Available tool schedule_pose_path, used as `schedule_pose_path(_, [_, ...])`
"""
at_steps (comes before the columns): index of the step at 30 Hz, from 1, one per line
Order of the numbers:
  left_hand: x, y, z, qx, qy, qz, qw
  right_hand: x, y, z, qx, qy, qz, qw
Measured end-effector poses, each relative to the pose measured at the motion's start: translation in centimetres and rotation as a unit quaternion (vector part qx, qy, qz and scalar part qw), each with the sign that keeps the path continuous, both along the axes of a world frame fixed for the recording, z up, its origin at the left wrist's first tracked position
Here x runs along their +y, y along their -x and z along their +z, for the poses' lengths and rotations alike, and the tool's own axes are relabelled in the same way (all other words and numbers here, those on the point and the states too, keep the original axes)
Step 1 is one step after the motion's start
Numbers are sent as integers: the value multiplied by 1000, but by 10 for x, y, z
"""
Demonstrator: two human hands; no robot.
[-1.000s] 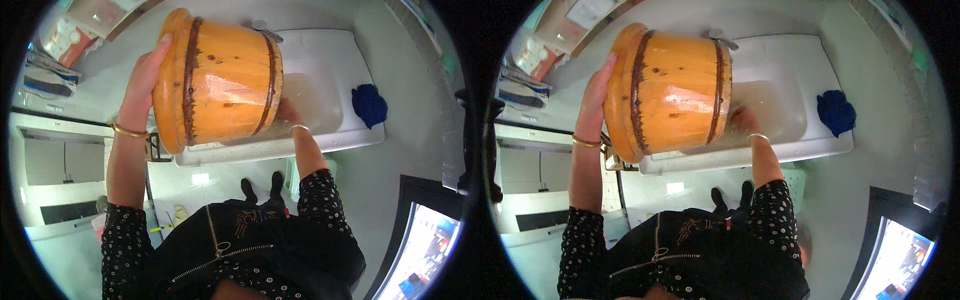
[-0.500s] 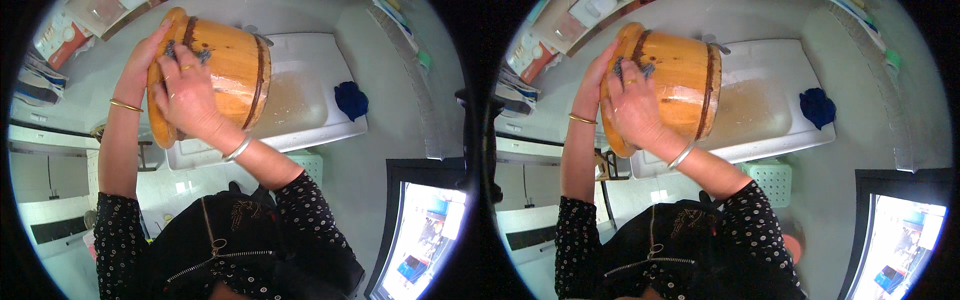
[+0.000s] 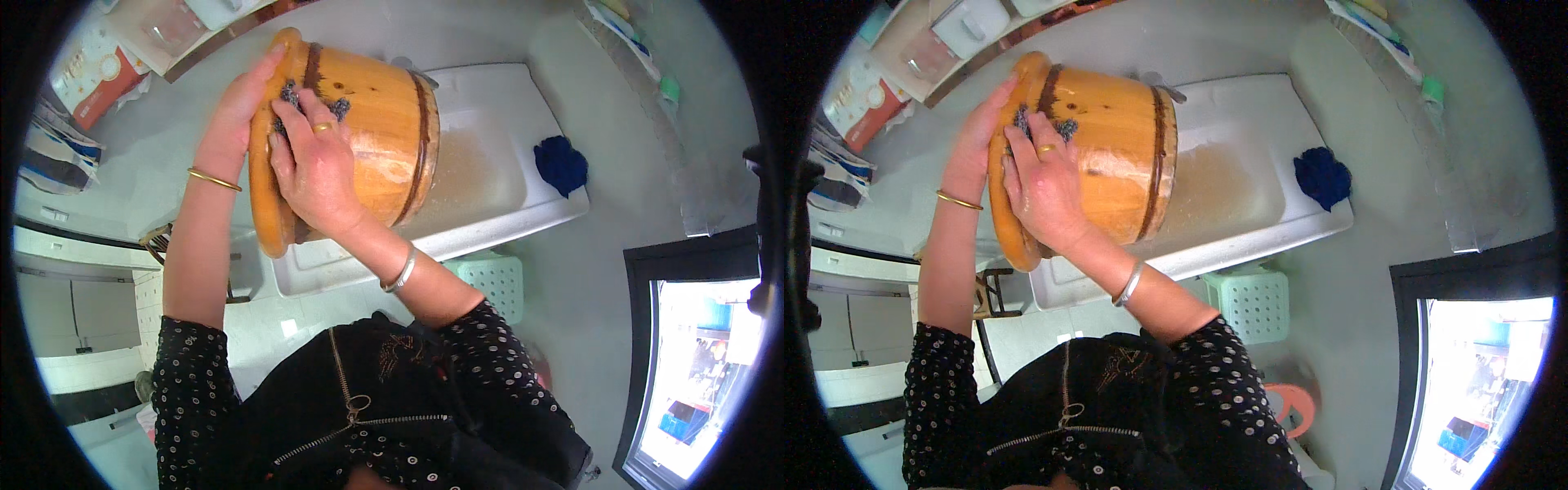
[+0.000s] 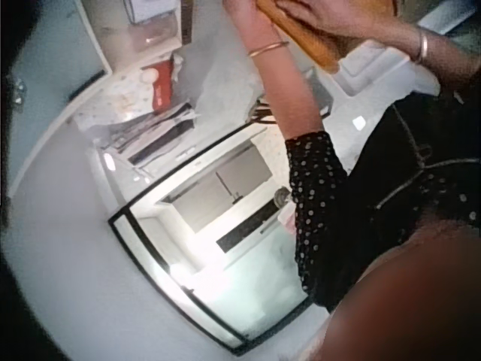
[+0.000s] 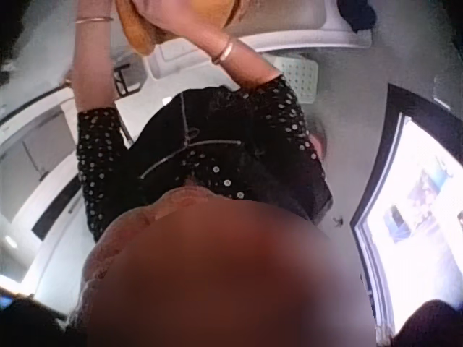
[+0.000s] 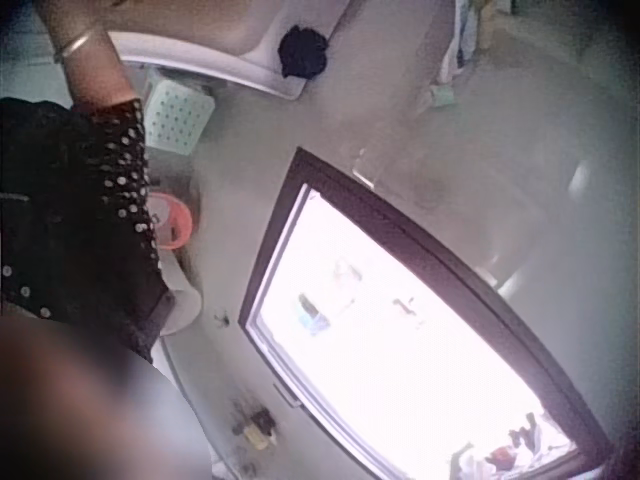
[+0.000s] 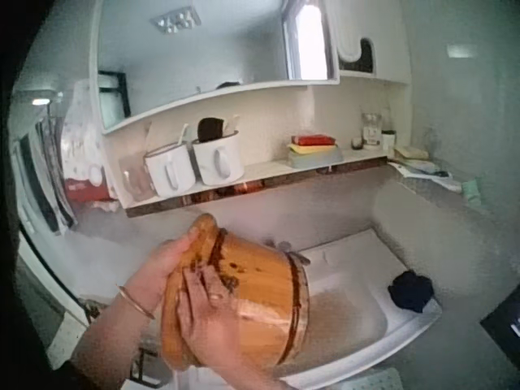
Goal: The person scrubs the exterior and interior of a wooden bucket with a metal scouring pad at a sink, then rinses it with a handheld shower head. The bucket is placed on the floor after rinsing.
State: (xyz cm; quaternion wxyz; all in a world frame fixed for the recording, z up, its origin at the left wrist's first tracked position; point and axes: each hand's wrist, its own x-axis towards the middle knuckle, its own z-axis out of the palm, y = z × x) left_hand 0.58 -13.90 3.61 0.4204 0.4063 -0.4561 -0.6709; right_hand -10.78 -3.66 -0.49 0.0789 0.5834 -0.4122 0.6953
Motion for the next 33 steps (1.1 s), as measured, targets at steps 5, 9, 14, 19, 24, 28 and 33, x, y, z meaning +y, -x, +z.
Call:
schedule_pose_path(5, [7, 0, -1, -29, 35, 26, 999, -88, 0, -11, -10, -174, 23, 984])
schedule_pose_path(9, [76, -3, -10, -279, 210, 76, 934, -133, 20, -13, 13, -299, 8, 954])
schedule_pose_path(14, [132, -10, -42, -235, 291, 164, 913, -87, 19, 32, -35, -271, 50, 961])
schedule_pose_path(19, [125, -17, -42, -287, 326, 169, 885, 15, 12, 39, 109, -139, 51, 983])
schedule_pose_path(24, [136, -9, -43, -298, 309, 160, 889, -67, 23, -4, 88, -282, 90, 951])
schedule_pose_path(28, [147, 5, -44, -323, 332, 166, 871, -241, 44, -17, 264, -357, 106, 890])
schedule_pose_path(33, [149, 8, -43, -334, 317, 176, 870, -192, 38, -27, 80, -306, 104, 943])
